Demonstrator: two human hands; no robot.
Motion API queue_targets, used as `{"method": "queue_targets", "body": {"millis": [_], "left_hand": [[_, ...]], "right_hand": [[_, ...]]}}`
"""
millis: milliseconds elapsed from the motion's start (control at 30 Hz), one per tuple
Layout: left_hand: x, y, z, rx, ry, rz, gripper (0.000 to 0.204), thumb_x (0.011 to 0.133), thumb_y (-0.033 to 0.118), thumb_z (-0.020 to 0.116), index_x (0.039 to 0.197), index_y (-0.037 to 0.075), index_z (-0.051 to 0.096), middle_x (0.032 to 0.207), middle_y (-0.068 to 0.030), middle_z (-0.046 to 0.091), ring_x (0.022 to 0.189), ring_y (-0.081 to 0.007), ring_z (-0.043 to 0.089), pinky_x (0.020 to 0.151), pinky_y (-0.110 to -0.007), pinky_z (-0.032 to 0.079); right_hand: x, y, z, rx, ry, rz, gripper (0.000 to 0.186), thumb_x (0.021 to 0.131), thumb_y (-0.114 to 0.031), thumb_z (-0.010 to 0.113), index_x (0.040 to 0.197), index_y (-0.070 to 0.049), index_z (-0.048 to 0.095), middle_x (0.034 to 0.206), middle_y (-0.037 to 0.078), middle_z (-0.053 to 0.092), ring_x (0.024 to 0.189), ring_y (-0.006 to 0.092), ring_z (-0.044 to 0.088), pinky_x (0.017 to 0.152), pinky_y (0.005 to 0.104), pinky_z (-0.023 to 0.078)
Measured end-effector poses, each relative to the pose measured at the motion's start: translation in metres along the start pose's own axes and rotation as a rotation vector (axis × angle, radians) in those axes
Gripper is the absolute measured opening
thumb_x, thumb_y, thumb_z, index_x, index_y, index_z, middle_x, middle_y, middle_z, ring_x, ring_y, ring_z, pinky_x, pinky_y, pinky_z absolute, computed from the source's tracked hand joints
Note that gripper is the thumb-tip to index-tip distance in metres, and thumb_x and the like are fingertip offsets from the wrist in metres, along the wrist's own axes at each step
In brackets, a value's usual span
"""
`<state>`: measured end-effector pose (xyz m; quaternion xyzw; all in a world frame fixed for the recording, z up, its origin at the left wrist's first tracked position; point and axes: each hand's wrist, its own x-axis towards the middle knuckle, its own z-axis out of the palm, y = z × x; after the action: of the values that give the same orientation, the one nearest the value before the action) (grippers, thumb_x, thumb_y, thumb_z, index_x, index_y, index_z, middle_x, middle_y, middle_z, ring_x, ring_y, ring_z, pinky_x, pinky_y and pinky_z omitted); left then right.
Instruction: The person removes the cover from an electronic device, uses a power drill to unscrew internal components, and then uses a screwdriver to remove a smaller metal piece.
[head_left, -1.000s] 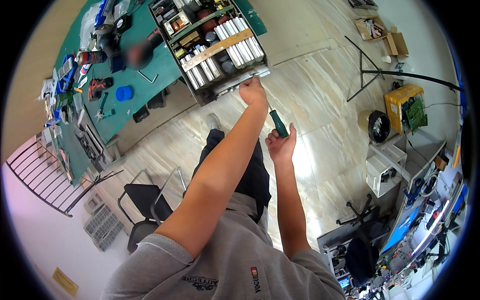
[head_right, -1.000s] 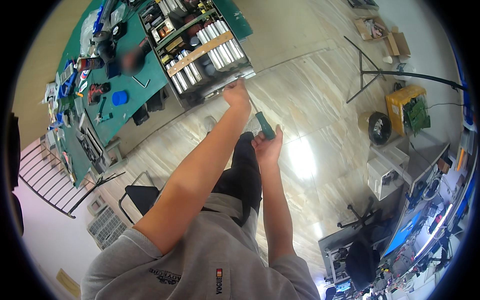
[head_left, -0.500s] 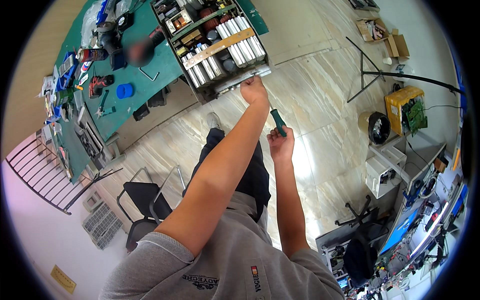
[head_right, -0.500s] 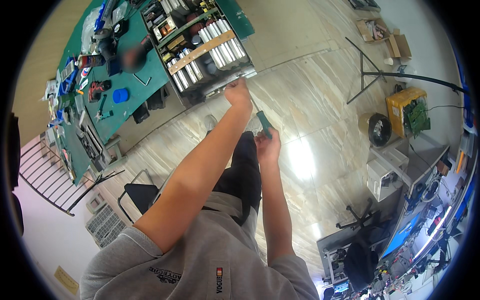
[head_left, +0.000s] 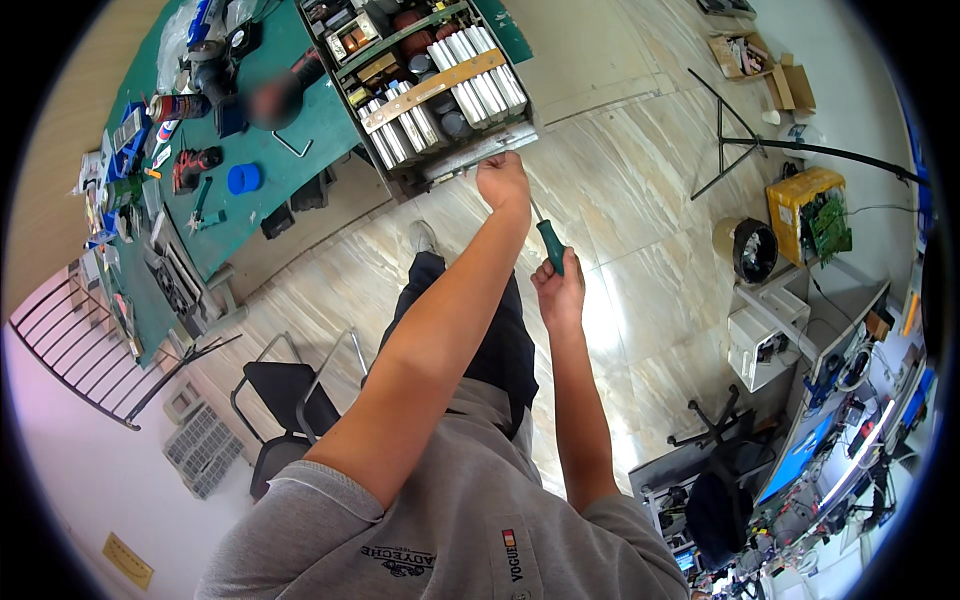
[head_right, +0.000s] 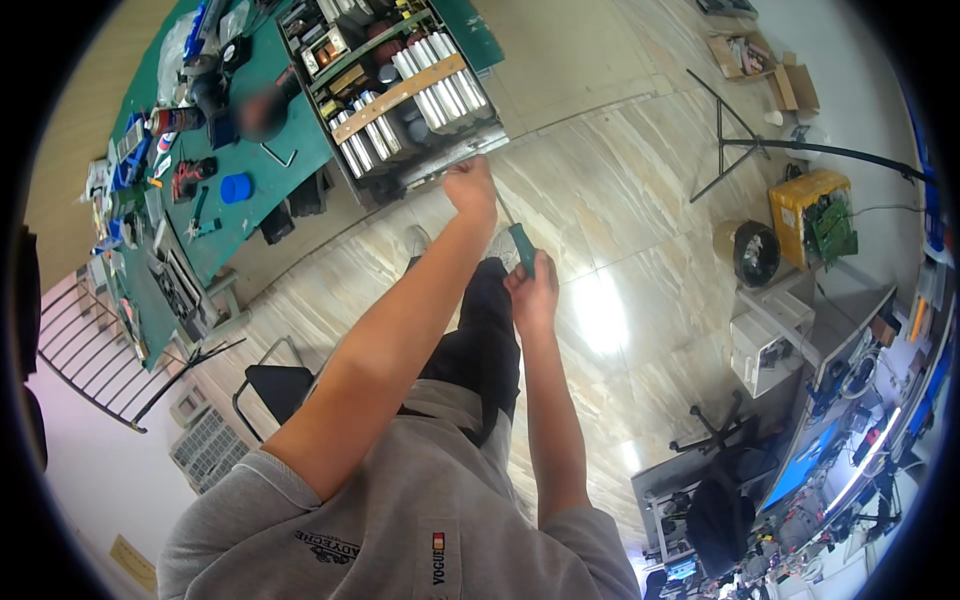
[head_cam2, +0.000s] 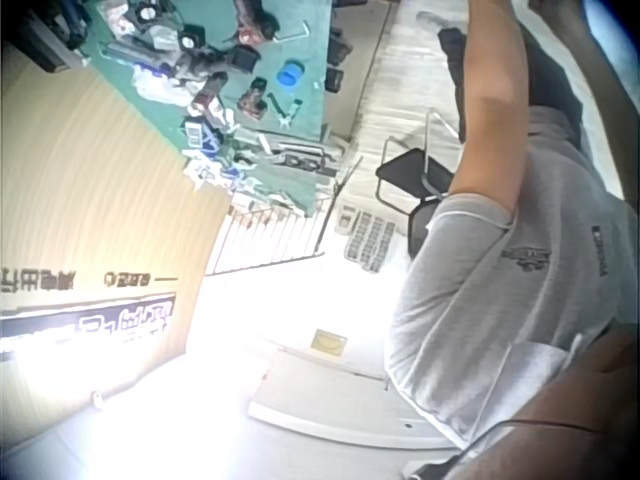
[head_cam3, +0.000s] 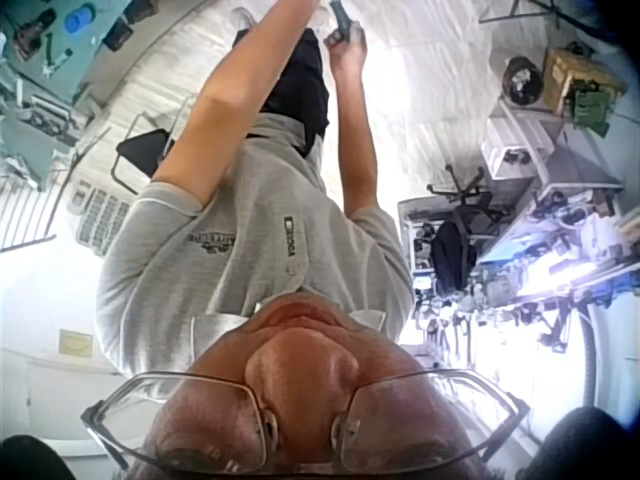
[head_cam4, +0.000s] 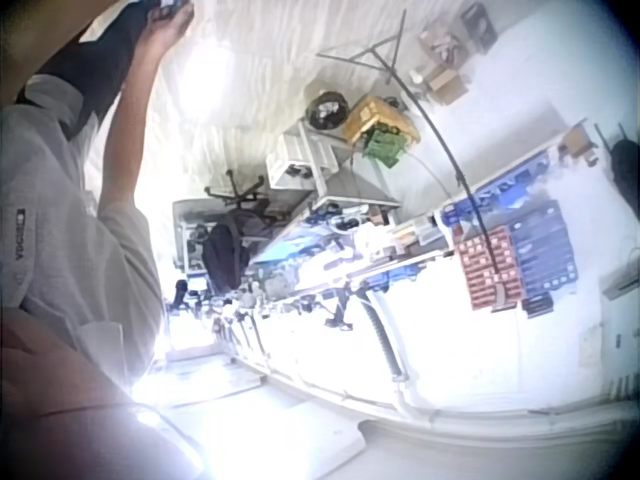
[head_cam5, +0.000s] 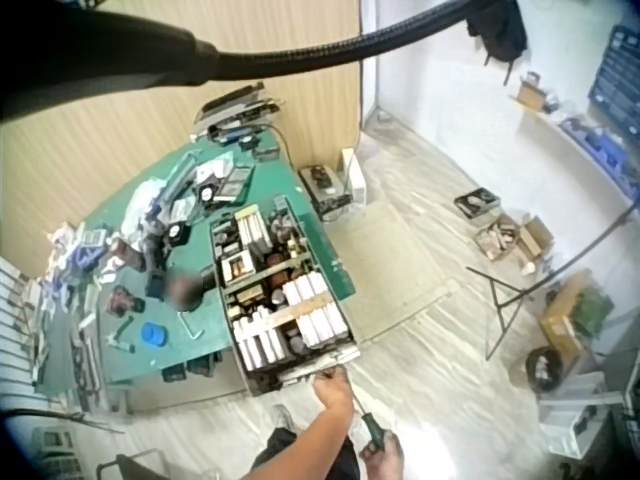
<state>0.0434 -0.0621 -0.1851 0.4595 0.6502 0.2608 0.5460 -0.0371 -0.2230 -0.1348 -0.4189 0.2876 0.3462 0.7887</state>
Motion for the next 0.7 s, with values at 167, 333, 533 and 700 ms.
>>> {"method": "queue_targets", "body": {"millis": [167,333,533,700], "left_hand": [[-0.005,0.006,-0.003,-0.02,-0.052,-0.011,0.018,0.082,0.017,0.067,0.081,0.001,0.06,0.072,-0.0068,0.063,0.065,-0.0171,0.057,0.066,-0.033,0.049],[-0.015,0.017,-0.018,-0.099,-0.172,0.091,0.024,0.088,0.022,0.06,0.085,-0.002,0.059,0.073,-0.0042,0.06,0.067,-0.012,0.053,0.063,-0.029,0.044],[-0.032,-0.01,-0.134,0.431,-0.568,0.394,0.034,0.097,0.027,0.043,0.084,-0.002,0.057,0.083,-0.0316,0.058,0.084,-0.0502,0.057,0.07,-0.052,0.046],[0.019,-0.048,-0.269,0.623,-0.449,0.227,0.036,0.097,0.032,0.048,0.103,0.001,0.065,0.098,-0.0266,0.066,0.098,-0.0437,0.062,0.085,-0.047,0.05]], "right_hand": [[-0.006,-0.003,-0.006,-0.015,-0.065,-0.007,0.033,0.1,-0.039,0.054,0.11,-0.008,0.048,0.074,0.003,0.045,0.067,0.0165,0.045,0.066,0.0335,0.039],[-0.014,-0.01,-0.021,0.015,-0.14,-0.013,0.029,0.101,-0.037,0.052,0.109,-0.009,0.049,0.075,0.003,0.044,0.069,0.016,0.044,0.068,0.0337,0.039],[-0.035,-0.012,-0.067,-0.065,0.029,0.058,0.02,0.1,-0.038,0.054,0.098,-0.018,0.053,0.071,-0.005,0.041,0.065,0.0095,0.038,0.062,0.028,0.035],[-0.047,-0.012,-0.087,-0.247,0.055,0.064,0.021,0.099,-0.031,0.055,0.1,-0.011,0.052,0.073,-0.001,0.045,0.062,0.0107,0.043,0.056,0.0266,0.037]]}}
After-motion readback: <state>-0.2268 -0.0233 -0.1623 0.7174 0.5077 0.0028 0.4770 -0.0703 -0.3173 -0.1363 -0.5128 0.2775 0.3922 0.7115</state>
